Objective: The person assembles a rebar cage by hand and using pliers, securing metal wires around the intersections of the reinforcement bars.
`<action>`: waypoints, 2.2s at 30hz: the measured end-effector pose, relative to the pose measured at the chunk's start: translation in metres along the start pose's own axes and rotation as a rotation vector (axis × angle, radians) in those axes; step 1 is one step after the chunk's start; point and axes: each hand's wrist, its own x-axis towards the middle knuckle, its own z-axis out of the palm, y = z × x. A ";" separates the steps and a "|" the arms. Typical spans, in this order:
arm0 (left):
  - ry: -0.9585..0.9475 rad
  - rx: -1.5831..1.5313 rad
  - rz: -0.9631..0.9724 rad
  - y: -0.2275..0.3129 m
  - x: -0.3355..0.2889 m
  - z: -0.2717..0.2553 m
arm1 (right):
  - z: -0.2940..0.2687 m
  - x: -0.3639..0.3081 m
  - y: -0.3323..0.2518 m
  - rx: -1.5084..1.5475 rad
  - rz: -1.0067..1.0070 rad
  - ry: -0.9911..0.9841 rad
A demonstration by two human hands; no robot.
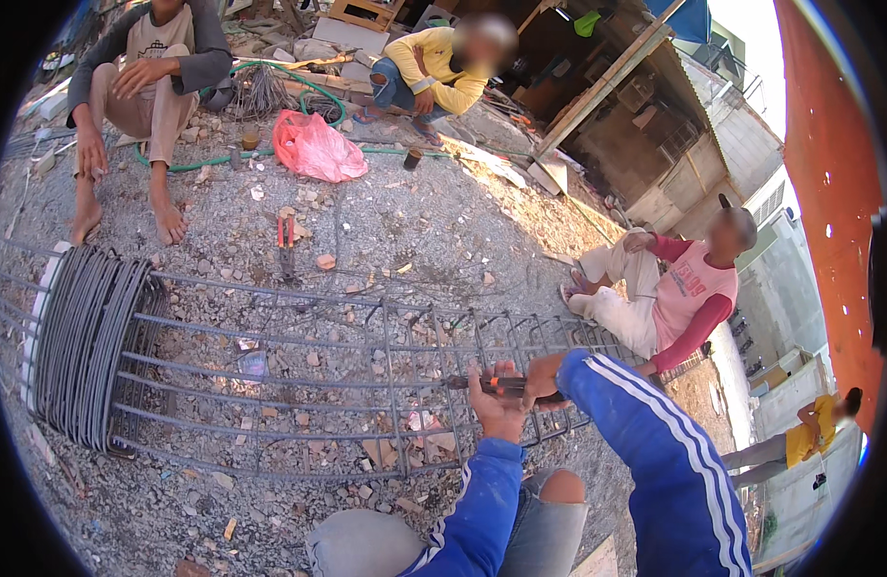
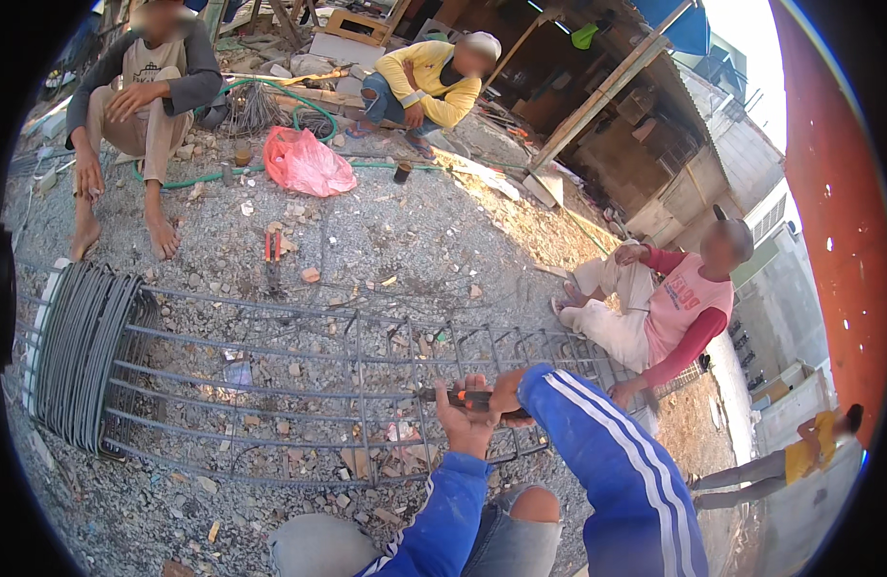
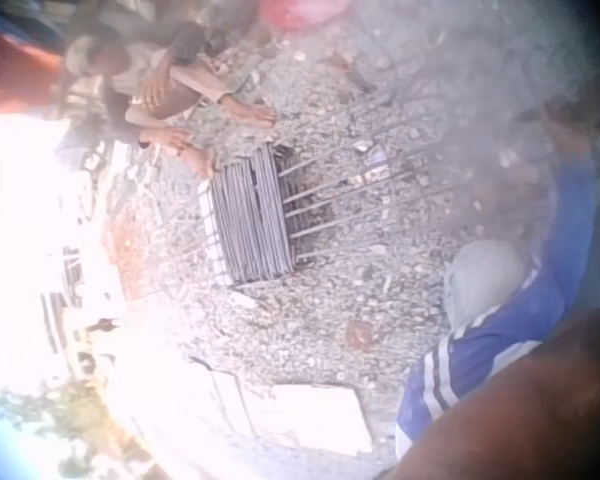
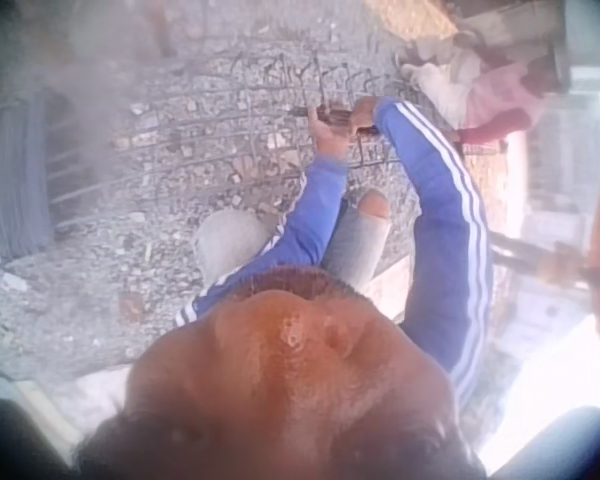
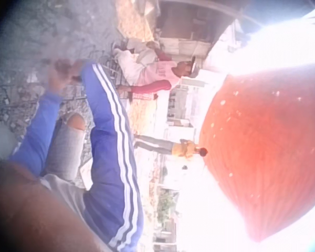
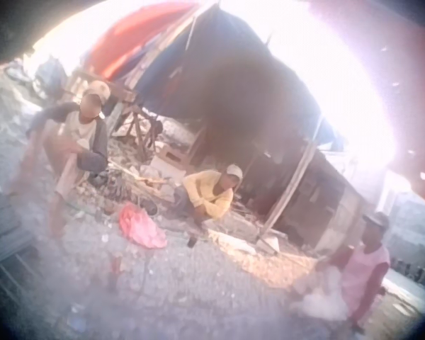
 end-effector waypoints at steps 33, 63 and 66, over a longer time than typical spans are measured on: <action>-0.005 0.154 0.112 0.001 0.040 -0.010 | 0.058 -0.004 0.031 -0.731 -0.359 1.270; 0.075 1.354 0.504 0.072 -0.002 -0.076 | 0.117 0.059 0.082 0.751 -0.636 0.267; -0.082 1.776 0.775 0.094 0.000 -0.057 | 0.137 0.078 0.080 0.844 -0.532 0.503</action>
